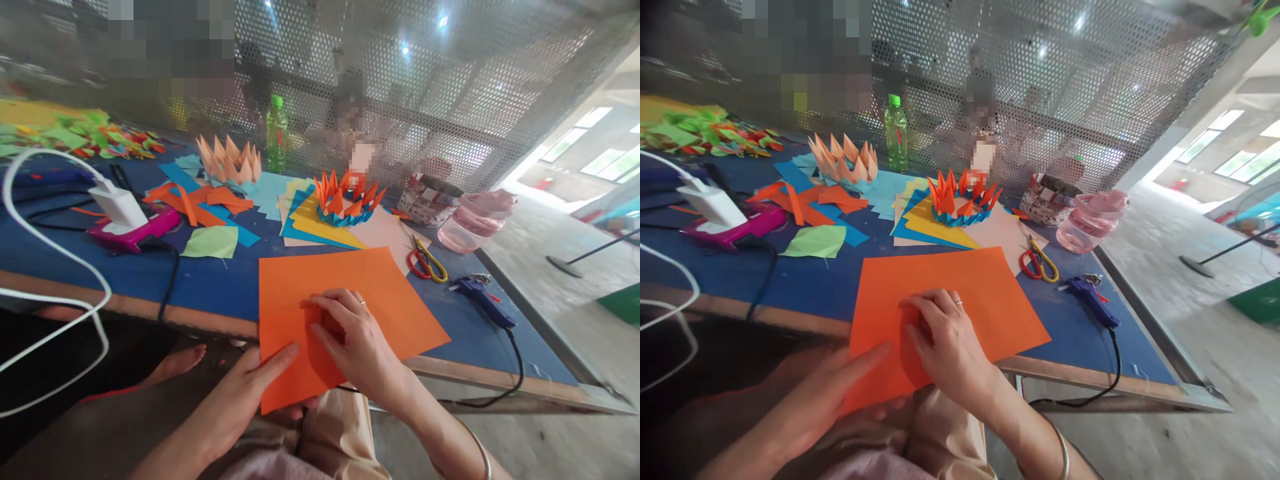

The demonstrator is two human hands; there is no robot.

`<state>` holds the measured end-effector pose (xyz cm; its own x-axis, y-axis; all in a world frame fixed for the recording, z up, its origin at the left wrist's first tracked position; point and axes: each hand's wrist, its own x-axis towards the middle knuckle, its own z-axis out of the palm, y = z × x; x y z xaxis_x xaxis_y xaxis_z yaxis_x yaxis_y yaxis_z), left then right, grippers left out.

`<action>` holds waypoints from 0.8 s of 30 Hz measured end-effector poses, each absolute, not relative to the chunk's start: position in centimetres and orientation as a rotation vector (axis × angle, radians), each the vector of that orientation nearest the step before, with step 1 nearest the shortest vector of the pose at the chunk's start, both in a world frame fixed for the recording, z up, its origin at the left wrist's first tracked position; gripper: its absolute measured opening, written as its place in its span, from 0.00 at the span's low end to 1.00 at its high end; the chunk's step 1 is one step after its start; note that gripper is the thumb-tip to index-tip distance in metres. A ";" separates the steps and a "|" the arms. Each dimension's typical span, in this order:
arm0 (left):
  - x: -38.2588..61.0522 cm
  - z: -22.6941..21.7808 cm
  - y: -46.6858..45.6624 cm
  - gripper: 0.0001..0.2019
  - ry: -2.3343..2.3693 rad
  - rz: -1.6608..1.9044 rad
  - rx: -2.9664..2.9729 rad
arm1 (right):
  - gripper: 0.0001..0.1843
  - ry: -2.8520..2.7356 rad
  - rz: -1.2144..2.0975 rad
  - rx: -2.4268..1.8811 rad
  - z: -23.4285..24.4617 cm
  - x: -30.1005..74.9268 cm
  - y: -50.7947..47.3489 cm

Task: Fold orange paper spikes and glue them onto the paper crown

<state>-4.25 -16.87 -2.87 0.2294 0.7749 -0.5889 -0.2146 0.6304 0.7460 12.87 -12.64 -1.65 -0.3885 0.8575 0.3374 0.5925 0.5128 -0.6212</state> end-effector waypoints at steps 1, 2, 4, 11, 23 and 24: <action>-4.3 -2.9 -16.9 0.23 1.134 0.741 0.603 | 0.17 -2.116 0.538 -1.184 -1.7 12.9 -12.6; -4.3 -2.9 -16.9 0.24 1.121 0.746 0.619 | 0.17 -2.117 0.537 -1.188 -1.7 12.9 -12.6; -4.3 -3.0 -16.9 0.24 1.104 0.750 0.646 | 0.16 -2.129 0.532 -1.191 -1.8 12.9 -12.5; -4.4 -3.3 -16.9 0.22 1.064 0.741 0.670 | 0.15 -2.148 0.500 -1.181 -2.1 12.8 -12.4; -4.6 -3.1 -16.8 0.21 1.008 0.728 0.708 | 0.17 -2.156 0.512 -1.193 -2.0 12.8 -12.5; -4.6 -3.2 -16.8 0.22 1.013 0.734 0.714 | 0.17 -2.149 0.519 -1.193 -1.9 12.8 -12.5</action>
<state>-4.57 -16.80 -3.18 0.3435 0.8089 -0.4773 -0.2019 0.5599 0.8036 12.79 -12.52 -1.93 -0.4007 0.8562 0.3262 0.6131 0.5151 -0.5990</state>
